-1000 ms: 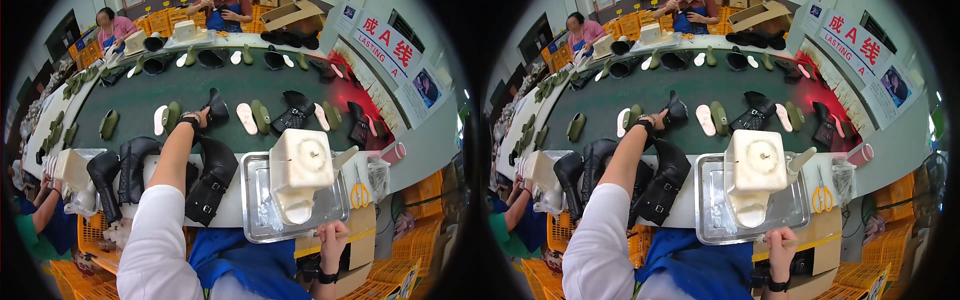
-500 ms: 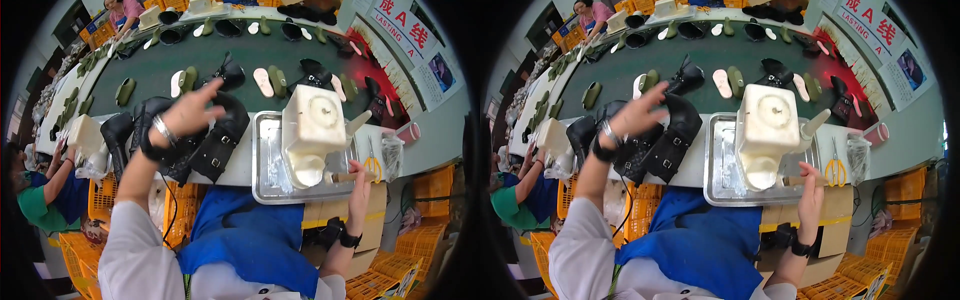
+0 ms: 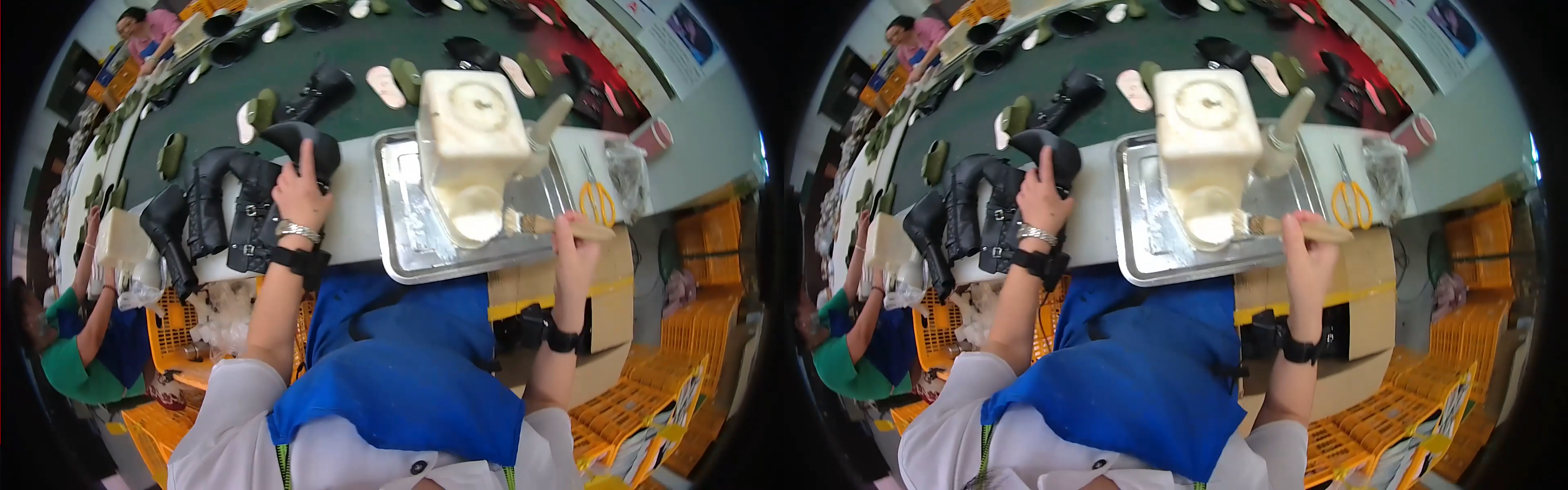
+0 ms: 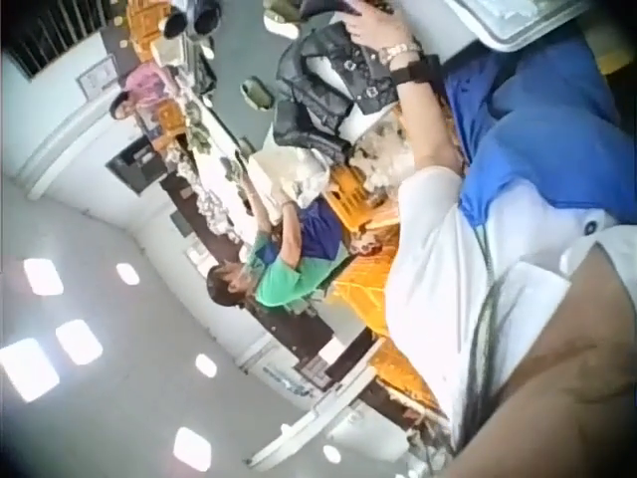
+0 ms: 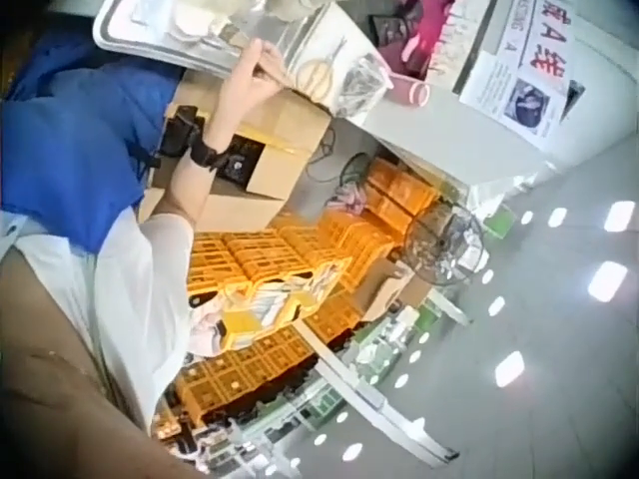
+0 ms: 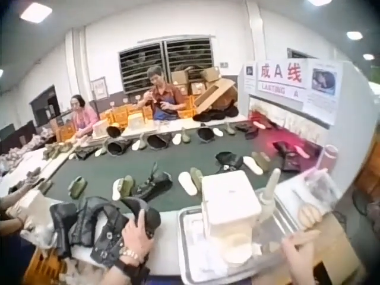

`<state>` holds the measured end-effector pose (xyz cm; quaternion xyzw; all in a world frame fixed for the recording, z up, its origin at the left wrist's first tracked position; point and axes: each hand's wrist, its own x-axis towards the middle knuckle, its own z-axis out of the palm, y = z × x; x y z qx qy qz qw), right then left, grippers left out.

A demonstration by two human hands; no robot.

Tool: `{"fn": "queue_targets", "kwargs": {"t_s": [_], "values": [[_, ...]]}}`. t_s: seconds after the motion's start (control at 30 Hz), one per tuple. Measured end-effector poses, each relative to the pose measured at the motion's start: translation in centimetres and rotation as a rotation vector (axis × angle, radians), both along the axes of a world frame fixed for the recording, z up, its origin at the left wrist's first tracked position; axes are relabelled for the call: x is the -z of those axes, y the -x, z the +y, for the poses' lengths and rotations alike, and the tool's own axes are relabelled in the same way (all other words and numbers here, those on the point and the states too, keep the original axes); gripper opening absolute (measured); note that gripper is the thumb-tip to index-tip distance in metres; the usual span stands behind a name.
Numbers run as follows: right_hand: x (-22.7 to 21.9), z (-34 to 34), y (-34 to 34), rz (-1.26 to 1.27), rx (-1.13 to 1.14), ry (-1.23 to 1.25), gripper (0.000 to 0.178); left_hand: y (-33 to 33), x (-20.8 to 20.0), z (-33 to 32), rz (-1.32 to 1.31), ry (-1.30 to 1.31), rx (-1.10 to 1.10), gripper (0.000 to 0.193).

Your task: The worker trims excess thread from black boots and applies glue to the edges at a factory workstation.

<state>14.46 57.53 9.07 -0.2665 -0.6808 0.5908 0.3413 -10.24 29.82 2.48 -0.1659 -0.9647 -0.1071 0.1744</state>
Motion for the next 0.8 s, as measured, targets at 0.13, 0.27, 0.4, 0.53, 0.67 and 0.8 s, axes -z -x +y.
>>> {"fn": "queue_targets", "kwargs": {"t_s": [0.13,0.27,0.4,0.53,0.67,0.8], "values": [[0.4,0.0,0.8,0.071,-0.13,0.072,0.018,-1.0,-3.5,-1.3,-0.127,-0.596,0.282,0.088],[1.9,0.2,1.7,-0.05,-0.235,0.066,0.02,-1.9,-6.0,-4.2,-0.61,-1.311,0.404,0.075],[3.7,-0.4,3.1,-0.202,-0.194,-0.169,0.023,-4.5,-8.5,-3.2,-1.091,-2.1,0.89,0.079],[3.1,-1.5,4.1,-0.35,-0.201,-0.409,0.028,-4.4,-8.1,-4.0,-1.297,-2.087,0.677,0.079],[3.6,-1.1,4.5,-0.376,-0.213,-0.413,0.029,-2.8,-7.4,-6.4,-1.176,-1.425,0.734,0.077],[2.6,-0.1,3.7,-0.374,-0.217,-0.297,0.03,-2.4,-5.0,-7.8,-1.475,-1.192,0.794,0.074]]}}
